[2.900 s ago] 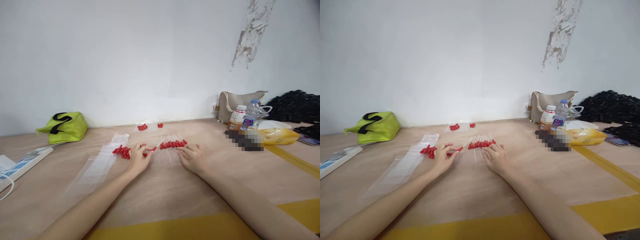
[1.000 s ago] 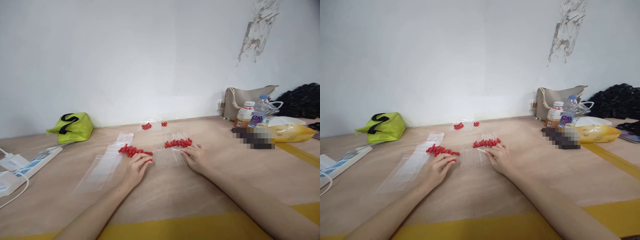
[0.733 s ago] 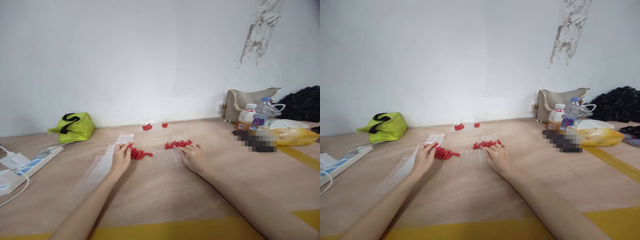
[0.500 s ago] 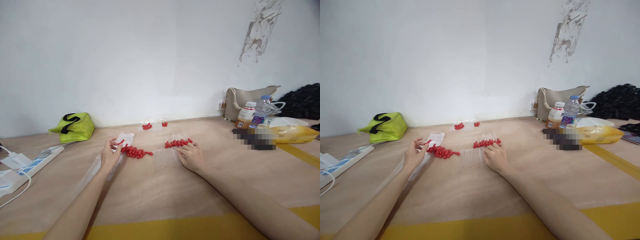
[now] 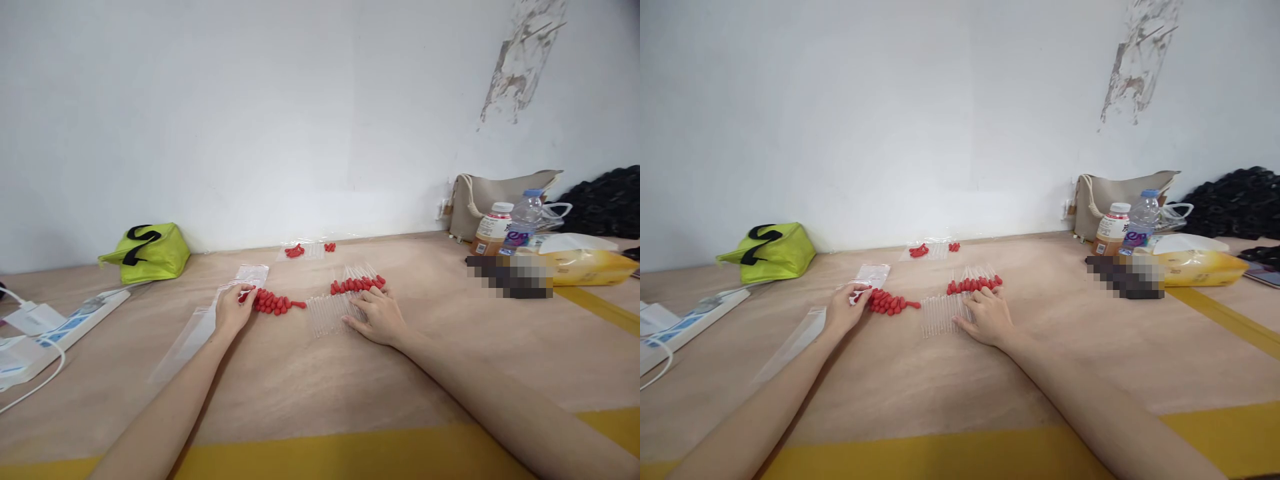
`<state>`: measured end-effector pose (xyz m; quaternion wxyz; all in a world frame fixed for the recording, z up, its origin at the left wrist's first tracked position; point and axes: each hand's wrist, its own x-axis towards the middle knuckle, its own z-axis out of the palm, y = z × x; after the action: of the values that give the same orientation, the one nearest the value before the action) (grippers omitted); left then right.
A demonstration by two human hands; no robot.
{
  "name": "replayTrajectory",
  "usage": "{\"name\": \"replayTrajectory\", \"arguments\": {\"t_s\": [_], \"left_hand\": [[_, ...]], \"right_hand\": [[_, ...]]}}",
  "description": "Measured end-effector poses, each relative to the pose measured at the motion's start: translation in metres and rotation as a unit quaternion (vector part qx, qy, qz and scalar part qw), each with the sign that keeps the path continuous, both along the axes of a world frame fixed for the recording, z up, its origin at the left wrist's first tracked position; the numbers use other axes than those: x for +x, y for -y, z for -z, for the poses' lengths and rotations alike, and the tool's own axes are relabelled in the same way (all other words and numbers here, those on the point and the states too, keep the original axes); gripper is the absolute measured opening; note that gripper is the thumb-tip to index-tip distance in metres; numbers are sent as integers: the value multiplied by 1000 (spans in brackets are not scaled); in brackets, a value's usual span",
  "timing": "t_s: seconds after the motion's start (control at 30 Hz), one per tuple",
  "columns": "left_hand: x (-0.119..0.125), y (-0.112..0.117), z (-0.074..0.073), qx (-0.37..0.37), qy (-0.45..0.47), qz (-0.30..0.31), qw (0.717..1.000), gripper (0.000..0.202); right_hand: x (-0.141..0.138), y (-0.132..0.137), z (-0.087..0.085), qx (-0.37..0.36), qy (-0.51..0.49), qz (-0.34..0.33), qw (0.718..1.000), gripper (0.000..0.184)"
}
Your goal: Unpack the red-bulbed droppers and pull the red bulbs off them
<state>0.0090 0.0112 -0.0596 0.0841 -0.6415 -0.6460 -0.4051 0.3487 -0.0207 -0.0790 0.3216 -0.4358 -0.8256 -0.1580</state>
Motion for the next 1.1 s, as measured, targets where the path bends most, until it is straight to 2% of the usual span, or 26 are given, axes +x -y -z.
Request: {"name": "replayTrajectory", "arguments": {"t_s": [0.23, 0.37, 0.43, 0.5, 0.63, 0.8, 0.9, 1.1], "left_hand": [[-6, -2, 2, 6, 22, 10, 1000, 30], [3, 7, -7, 62, 6, -23, 998, 27], [19, 13, -15, 96, -46, -3, 994, 21], [42, 17, -22, 84, -95, 54, 990, 17], [96, 9, -29, -25, -172, 136, 975, 17], [148, -22, -26, -121, -217, 149, 957, 27], [163, -36, -22, -134, -230, 157, 951, 35], [173, -45, -19, -132, -268, 167, 940, 33]], "right_hand": [[0, 0, 1, 3, -34, 5, 999, 31], [6, -1, 1, 6, -61, 33, 998, 25], [10, -1, 1, 3, -77, 48, 996, 24], [15, 0, 0, -11, -98, 62, 993, 20], [21, 2, -4, -74, -122, 115, 983, 17], [26, 1, -7, -150, -99, 195, 964, 28], [28, -2, -8, -199, -78, 217, 953, 36], [23, 0, -10, -242, -43, 176, 953, 40]]}}
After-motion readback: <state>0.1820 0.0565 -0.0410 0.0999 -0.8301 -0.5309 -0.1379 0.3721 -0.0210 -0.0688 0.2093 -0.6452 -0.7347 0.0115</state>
